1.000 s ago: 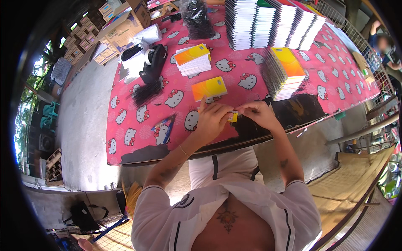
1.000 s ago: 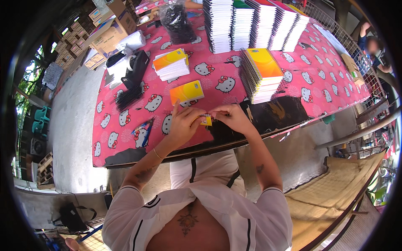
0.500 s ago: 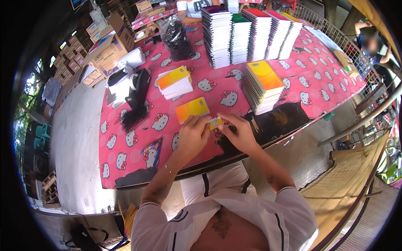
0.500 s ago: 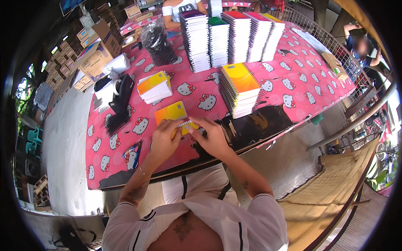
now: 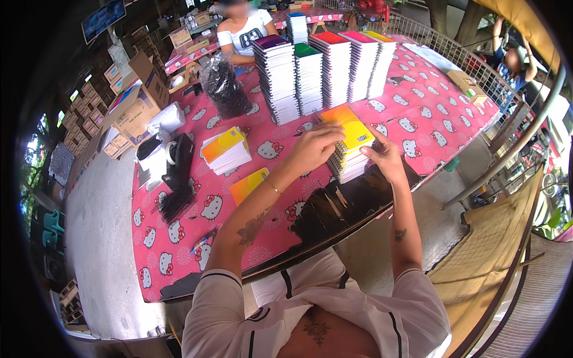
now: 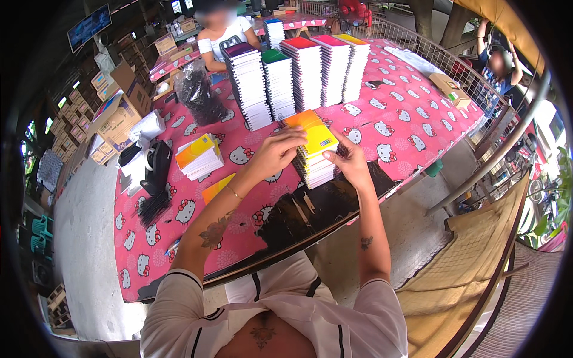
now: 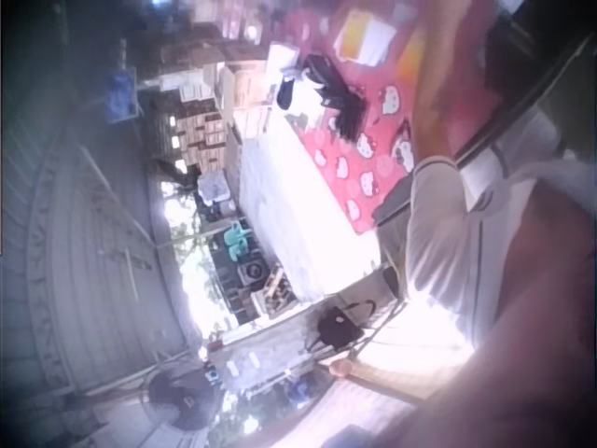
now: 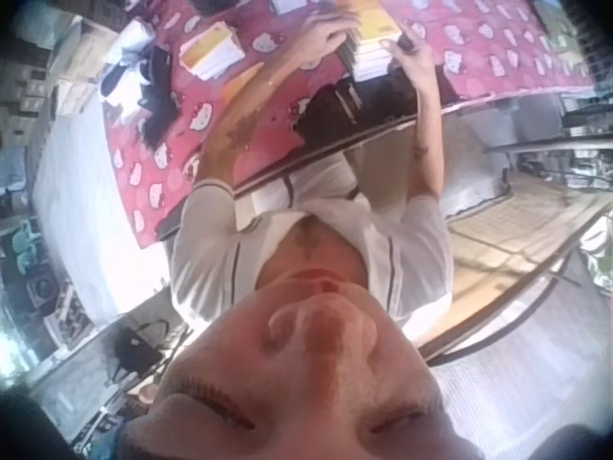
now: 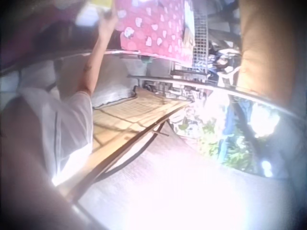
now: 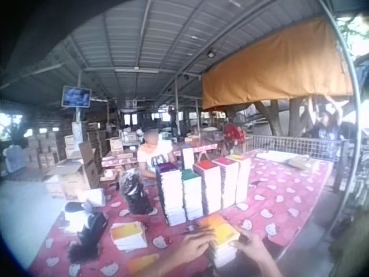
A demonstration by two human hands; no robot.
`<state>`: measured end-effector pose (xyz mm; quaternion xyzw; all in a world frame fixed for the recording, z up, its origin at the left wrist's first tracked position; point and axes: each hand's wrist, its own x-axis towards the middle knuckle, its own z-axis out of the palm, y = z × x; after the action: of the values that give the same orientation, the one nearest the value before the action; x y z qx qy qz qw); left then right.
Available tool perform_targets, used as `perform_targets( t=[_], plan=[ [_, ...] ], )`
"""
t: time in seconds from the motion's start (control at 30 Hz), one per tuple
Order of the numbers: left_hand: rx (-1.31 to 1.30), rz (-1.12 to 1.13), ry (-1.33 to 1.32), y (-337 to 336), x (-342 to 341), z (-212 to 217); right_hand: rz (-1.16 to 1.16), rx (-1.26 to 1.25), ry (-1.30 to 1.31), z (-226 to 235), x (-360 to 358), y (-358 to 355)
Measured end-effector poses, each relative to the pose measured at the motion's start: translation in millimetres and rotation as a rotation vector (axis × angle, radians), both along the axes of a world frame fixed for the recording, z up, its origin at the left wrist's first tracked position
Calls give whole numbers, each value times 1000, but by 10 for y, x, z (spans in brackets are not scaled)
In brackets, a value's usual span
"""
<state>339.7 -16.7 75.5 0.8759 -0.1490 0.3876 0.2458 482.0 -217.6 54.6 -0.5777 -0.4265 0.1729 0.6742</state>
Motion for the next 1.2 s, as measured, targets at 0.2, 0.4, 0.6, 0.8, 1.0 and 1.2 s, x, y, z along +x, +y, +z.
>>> perform_targets(
  t=[0.2,0.4,0.6,0.8,1.0,1.2],
  plan=[
    [-14,129,-54,-127,-156,122,-29,89,32,13,-55,-59],
    [6,435,485,397,-1574,-320,-297,137,-412,62,-890,-440],
    [248,603,277,521,-2115,-1058,210,-108,-229,-500,-1457,482],
    [-3,552,362,626,-2075,-901,165,-364,-510,-1001,-1507,1063],
    [-76,630,246,625,-2053,-921,65,-447,-665,-1143,-1627,1300],
    [-171,641,349,681,-2037,-956,10,-426,-609,-1253,-1602,1357]
  ],
)
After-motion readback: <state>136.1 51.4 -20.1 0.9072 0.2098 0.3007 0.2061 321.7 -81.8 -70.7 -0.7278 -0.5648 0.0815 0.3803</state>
